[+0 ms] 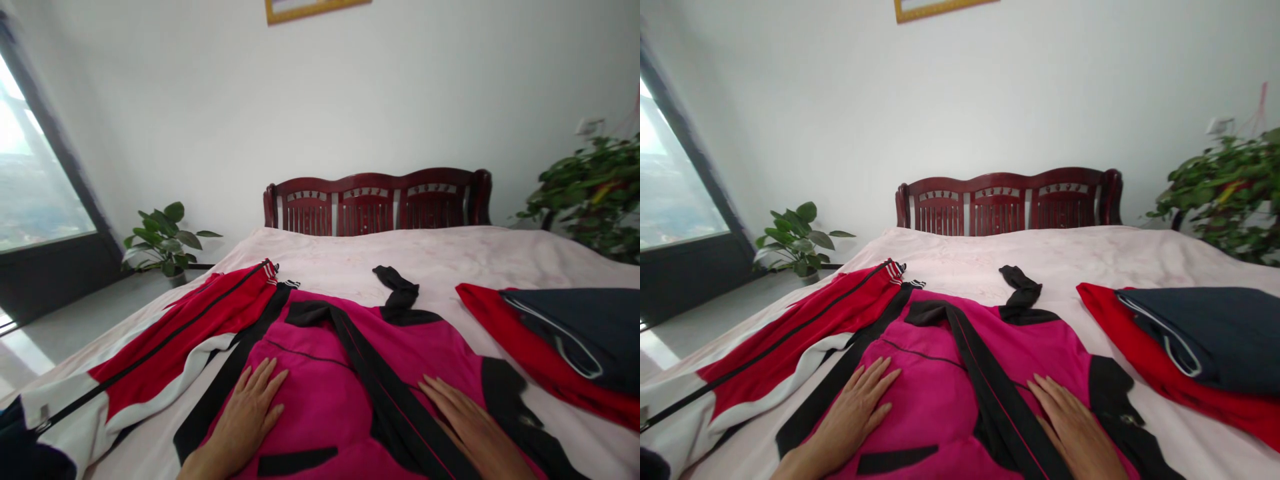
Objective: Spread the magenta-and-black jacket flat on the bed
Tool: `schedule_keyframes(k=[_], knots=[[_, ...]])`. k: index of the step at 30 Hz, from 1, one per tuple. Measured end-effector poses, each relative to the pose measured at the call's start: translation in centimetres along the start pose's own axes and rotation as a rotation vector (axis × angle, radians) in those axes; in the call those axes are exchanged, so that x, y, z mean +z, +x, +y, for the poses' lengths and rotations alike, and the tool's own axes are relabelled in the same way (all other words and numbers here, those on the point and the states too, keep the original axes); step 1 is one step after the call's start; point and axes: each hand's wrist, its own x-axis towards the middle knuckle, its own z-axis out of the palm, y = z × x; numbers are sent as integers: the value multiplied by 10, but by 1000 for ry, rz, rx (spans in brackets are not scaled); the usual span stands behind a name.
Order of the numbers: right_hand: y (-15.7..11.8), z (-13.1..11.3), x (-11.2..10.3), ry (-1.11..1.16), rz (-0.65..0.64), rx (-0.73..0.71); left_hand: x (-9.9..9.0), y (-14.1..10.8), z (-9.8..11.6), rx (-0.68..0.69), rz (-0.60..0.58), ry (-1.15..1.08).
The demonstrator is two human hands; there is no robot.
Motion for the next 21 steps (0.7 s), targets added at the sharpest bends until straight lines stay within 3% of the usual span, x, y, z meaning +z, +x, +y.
schedule_keyframes(k=[7, 14, 21], knots=[[4, -3, -7, 2, -34, 5, -2, 1, 1, -4, -6, -12], [-1, -3, 1, 2, -21, 24, 3, -1, -1, 9, 46, -15], [-2, -3, 2, -14, -47, 33, 0, 0, 0, 1, -5, -2]])
